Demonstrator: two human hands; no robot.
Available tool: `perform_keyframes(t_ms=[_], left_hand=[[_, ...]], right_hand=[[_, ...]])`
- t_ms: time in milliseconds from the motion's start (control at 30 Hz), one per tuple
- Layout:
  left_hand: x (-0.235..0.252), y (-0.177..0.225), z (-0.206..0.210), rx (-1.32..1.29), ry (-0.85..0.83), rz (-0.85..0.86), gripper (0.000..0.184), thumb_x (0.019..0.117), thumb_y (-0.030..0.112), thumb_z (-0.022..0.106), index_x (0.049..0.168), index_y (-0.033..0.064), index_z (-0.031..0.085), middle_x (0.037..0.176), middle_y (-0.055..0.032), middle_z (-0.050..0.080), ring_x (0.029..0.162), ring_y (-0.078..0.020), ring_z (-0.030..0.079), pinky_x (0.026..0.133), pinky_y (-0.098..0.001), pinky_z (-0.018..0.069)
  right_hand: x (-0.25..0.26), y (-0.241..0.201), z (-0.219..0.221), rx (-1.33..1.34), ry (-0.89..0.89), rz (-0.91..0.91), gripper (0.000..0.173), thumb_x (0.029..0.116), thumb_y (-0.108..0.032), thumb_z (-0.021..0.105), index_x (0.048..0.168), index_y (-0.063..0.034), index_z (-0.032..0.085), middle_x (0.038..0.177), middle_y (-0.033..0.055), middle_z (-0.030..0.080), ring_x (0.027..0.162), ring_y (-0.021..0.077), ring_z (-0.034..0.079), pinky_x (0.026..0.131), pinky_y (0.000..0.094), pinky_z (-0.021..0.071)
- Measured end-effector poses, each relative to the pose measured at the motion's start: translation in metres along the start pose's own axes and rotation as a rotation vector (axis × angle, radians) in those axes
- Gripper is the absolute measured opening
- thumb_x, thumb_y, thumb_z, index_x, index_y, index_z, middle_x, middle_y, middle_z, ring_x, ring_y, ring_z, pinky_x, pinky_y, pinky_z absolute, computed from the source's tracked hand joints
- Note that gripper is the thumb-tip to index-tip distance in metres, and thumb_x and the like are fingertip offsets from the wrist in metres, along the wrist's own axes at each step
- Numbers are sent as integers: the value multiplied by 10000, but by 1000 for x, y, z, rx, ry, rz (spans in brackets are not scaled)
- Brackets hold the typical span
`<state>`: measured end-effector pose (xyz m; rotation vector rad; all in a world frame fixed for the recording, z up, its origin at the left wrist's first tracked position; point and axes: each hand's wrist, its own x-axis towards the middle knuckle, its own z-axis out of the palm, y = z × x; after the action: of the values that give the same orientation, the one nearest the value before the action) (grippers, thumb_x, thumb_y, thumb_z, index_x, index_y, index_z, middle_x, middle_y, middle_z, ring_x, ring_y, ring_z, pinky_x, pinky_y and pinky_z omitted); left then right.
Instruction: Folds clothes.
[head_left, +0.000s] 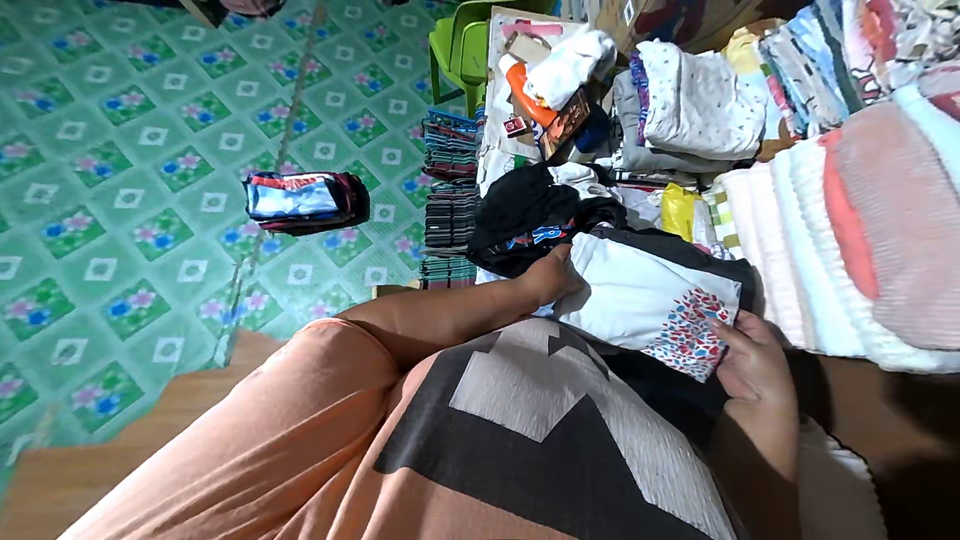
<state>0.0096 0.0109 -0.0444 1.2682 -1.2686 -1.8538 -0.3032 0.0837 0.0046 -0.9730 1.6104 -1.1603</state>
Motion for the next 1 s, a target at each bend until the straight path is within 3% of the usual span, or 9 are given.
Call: perform_keyframes(t_ms=[133,233,367,467,567,633,833,933,1000], left_hand=[[-13,9,-4,266,197,274,831,864,154,801,1552,30,350,1457,-256,490,1286,-351,558,1065,-525,489],[-49,43,-4,361,72,561,366,947,103,689,1294,1,629,1216,-190,623,972,-251,660,827,-407,585],[-78,63,11,-153,-557,-15,374,1116,247,390,1397,55,547,1188,-86,669,892,-115,683,766,-261,580],[-96,72,9,-409,-476,-61,326,1112,267,362,1188,77,616,1018,-44,713,858,-110,699,777,-272,590],[-124,88,-2,-521,-318,-89,248,1081,75,373,950,146,571,764,51,617,708,-35,617,677,-205,536],[-113,74,-5,-708,-315,-97,238,1094,95,362,1000,133,578,806,16,646,742,-67,648,695,-239,558],[-45,46,16,-1209,-523,120,334,1087,145,314,992,171,633,885,-29,728,807,-119,707,742,-295,587],[-1,38,23,-1248,-617,177,367,1098,179,291,1019,179,650,939,-39,748,873,-150,721,796,-339,595],[14,38,20,-1080,-468,129,446,1111,377,221,1098,176,619,977,-36,727,918,-154,702,814,-358,594]], right_hand=[[-12,-35,9,-21,-27,-30,276,903,43,580,1148,-77,623,984,24,731,856,97,720,761,315,632],[-20,-79,35,-30,-83,-122,336,880,44,582,1169,-120,634,999,-27,735,852,50,715,735,269,629],[-45,-134,79,-231,-325,-437,319,802,28,720,1068,-124,631,940,-49,710,795,34,700,694,234,626],[-75,-162,93,-524,-543,-872,141,833,-213,771,892,-143,665,856,-77,647,751,4,624,639,198,566],[-89,-163,67,-702,-642,-1168,70,954,-230,657,929,-192,711,923,-44,665,900,70,632,789,272,540],[-86,-156,44,-757,-581,-1232,98,974,-185,631,1011,-200,721,1012,-13,674,1006,138,632,901,355,524],[-50,-131,-13,-1006,-225,-1181,285,985,-195,527,849,-46,728,1024,157,684,1071,333,616,981,528,454],[-25,-103,-42,-902,26,-1158,243,951,-128,547,829,8,708,1146,211,650,1144,349,573,1003,496,451],[-9,-80,-48,-815,135,-1061,174,936,-63,560,854,28,684,1241,231,602,1216,312,556,1051,442,464]])
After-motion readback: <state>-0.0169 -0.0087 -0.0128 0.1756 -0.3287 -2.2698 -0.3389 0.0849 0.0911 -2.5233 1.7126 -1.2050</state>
